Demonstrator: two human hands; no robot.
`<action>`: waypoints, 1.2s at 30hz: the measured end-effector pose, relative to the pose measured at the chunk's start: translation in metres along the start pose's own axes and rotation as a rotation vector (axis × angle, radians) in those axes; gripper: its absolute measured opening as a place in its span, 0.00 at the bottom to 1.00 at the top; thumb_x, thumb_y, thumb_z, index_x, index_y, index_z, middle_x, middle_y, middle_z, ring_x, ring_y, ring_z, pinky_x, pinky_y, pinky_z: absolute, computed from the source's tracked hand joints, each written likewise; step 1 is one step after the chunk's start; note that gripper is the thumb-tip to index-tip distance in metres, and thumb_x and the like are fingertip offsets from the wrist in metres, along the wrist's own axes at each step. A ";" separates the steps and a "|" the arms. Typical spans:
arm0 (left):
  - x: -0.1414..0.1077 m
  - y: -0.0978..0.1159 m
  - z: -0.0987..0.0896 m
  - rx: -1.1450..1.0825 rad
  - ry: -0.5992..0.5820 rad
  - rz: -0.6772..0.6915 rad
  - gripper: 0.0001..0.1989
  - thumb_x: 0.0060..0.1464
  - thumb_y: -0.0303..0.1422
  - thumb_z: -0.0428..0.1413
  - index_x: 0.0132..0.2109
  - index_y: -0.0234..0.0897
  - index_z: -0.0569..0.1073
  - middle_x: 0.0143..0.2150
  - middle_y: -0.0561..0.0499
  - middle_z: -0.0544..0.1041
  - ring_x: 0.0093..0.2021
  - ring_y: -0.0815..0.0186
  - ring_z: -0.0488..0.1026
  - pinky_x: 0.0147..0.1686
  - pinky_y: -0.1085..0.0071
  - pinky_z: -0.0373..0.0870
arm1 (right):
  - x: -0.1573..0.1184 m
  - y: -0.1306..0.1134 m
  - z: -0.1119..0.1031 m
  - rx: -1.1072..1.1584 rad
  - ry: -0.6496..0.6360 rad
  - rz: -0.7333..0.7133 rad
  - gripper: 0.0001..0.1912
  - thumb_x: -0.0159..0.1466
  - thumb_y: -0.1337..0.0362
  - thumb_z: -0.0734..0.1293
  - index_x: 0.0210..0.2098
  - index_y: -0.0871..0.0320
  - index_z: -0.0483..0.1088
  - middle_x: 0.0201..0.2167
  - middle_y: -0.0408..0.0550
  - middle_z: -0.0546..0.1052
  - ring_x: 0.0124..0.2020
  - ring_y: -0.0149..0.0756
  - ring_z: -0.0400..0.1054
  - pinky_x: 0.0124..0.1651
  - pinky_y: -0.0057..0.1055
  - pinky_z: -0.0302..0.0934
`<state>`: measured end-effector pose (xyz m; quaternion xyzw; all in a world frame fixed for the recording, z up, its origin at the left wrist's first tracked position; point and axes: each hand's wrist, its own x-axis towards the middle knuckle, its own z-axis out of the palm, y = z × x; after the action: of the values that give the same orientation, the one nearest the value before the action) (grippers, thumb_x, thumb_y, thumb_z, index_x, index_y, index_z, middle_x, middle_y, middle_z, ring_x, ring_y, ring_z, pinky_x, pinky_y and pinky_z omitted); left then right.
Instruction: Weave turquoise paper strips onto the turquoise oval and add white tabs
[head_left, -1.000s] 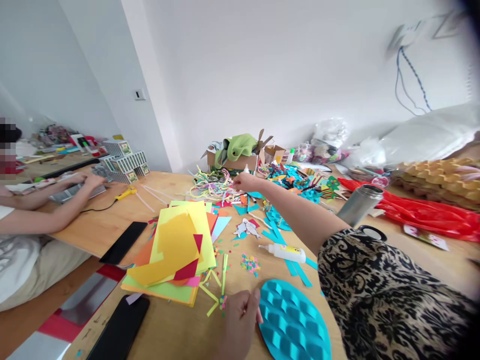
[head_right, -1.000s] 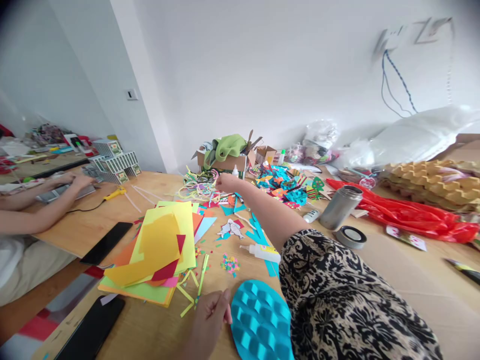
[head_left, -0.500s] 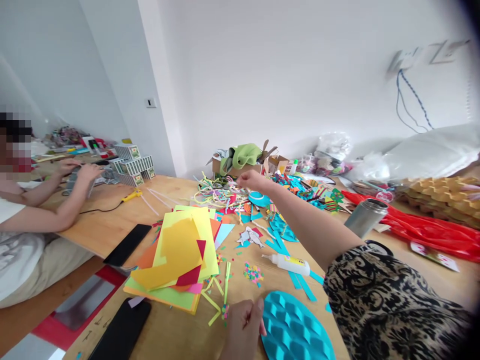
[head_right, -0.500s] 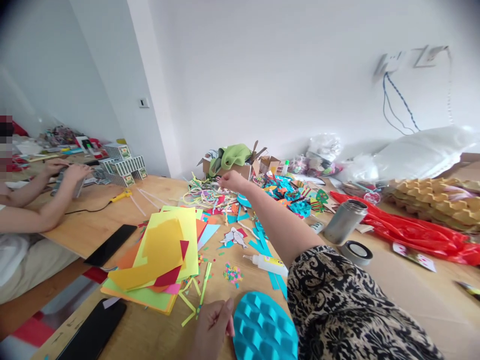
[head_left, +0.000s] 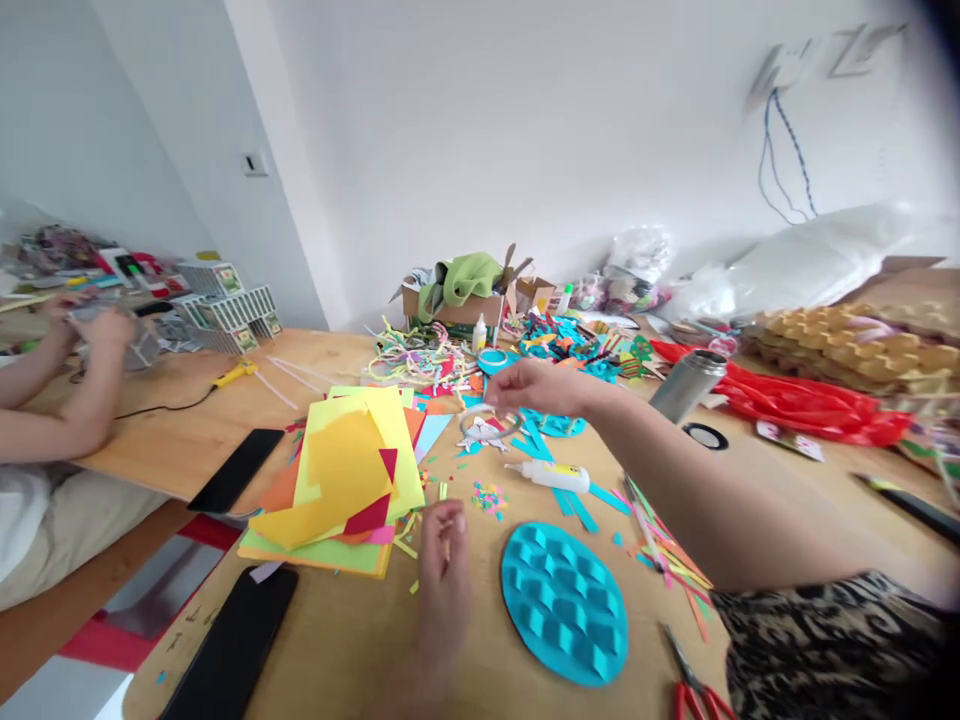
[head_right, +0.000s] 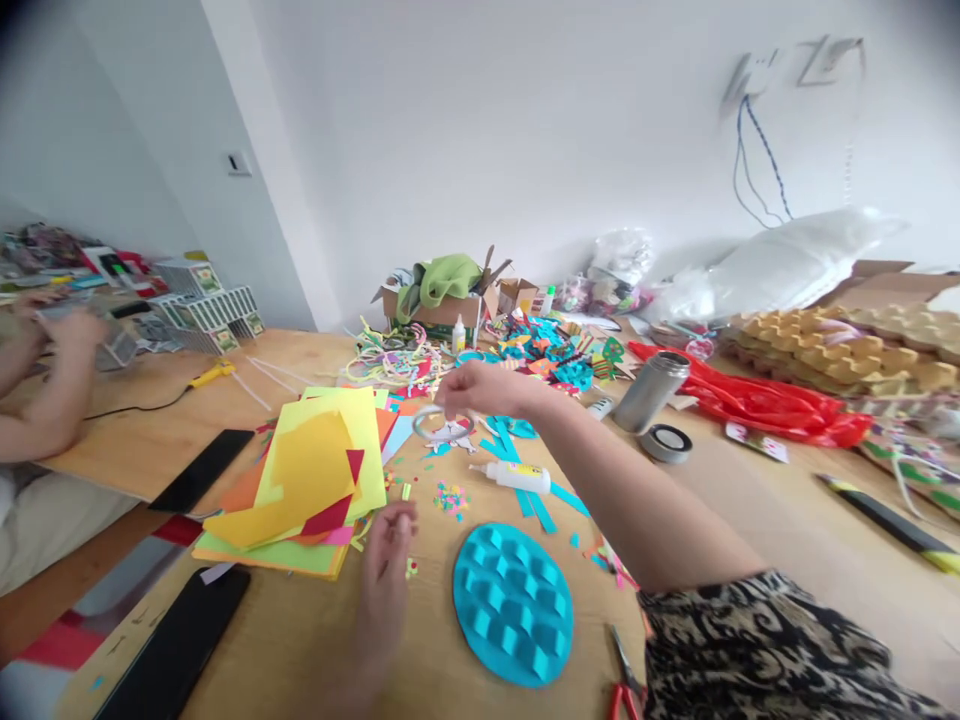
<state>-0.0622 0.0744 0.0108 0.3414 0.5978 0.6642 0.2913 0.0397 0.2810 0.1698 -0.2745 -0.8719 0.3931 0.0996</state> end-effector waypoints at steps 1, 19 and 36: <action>-0.001 0.002 -0.002 -0.005 0.028 0.042 0.20 0.58 0.50 0.51 0.45 0.37 0.72 0.45 0.44 0.74 0.47 0.59 0.71 0.45 0.66 0.69 | -0.017 -0.005 0.010 0.005 -0.069 -0.005 0.08 0.59 0.65 0.65 0.30 0.62 0.74 0.24 0.42 0.75 0.25 0.28 0.64 0.29 0.24 0.55; -0.015 0.018 -0.006 -0.281 -0.243 -0.048 0.16 0.53 0.41 0.60 0.42 0.37 0.68 0.27 0.53 0.75 0.30 0.65 0.74 0.37 0.68 0.72 | -0.206 0.011 0.137 -0.352 0.639 0.341 0.16 0.63 0.52 0.63 0.48 0.50 0.70 0.47 0.54 0.75 0.49 0.49 0.69 0.50 0.44 0.62; -0.002 0.009 -0.008 -0.227 0.003 0.001 0.19 0.52 0.42 0.61 0.47 0.38 0.68 0.32 0.51 0.78 0.34 0.63 0.77 0.37 0.68 0.71 | -0.236 0.093 0.220 -0.529 0.613 0.511 0.55 0.50 0.64 0.72 0.69 0.51 0.38 0.54 0.53 0.74 0.58 0.54 0.62 0.60 0.53 0.47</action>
<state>-0.0671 0.0669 0.0195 0.3054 0.5189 0.7284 0.3269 0.1869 0.0607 -0.0365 -0.5993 -0.7771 0.0708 0.1789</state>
